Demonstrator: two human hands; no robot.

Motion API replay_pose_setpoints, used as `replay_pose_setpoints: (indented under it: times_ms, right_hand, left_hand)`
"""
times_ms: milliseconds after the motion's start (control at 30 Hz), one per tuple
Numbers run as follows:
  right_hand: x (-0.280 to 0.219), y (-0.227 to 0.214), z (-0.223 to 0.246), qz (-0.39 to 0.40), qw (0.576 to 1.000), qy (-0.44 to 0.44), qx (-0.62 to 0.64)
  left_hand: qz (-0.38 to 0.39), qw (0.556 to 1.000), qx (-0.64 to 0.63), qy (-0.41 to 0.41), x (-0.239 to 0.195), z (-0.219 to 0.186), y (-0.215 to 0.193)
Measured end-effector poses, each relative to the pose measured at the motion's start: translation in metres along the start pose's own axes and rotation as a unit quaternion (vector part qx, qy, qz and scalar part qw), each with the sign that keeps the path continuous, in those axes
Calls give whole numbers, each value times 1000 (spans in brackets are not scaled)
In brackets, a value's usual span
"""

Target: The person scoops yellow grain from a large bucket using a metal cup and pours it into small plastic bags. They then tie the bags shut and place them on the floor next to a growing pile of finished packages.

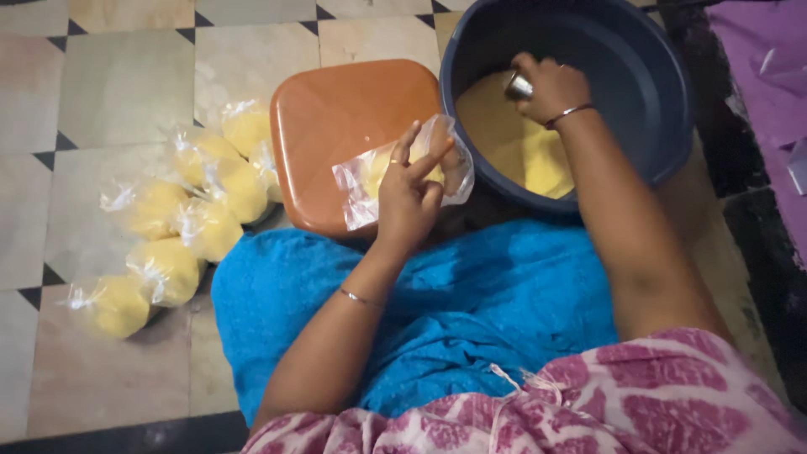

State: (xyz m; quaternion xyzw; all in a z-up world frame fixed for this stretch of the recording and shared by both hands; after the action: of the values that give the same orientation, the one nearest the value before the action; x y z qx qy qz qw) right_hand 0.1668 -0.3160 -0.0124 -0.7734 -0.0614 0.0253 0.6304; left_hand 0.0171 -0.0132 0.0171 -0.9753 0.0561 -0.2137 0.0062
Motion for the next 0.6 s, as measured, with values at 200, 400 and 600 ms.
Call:
replay_pose_setpoints:
  times_ms: [200,400,600]
  right_hand:
    - [39,77,-38,93,985,-20,-144]
    - [45,139,-59,97,977,-67,-175]
    - [59,172,-22,95,966,-178,-161]
  left_hand:
    - [2,995,14,-94,1,5,-4]
    - [-3,997,41,-66,3,0,-8]
    - [-5,997,19,-77,2,-1,-6]
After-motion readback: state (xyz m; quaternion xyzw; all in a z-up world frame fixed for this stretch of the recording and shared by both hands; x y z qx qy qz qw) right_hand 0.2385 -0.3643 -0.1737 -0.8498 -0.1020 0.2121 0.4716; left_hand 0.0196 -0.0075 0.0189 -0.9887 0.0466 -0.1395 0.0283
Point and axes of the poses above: each hand's wrist, its own x-axis towards the middle knuckle, its own y-axis out of the palm, z = x × y, the point moved 3 cm from there along x, towards the middle knuckle, and after that the axes turned 9 degrees about -x, right-handed, at the moved point
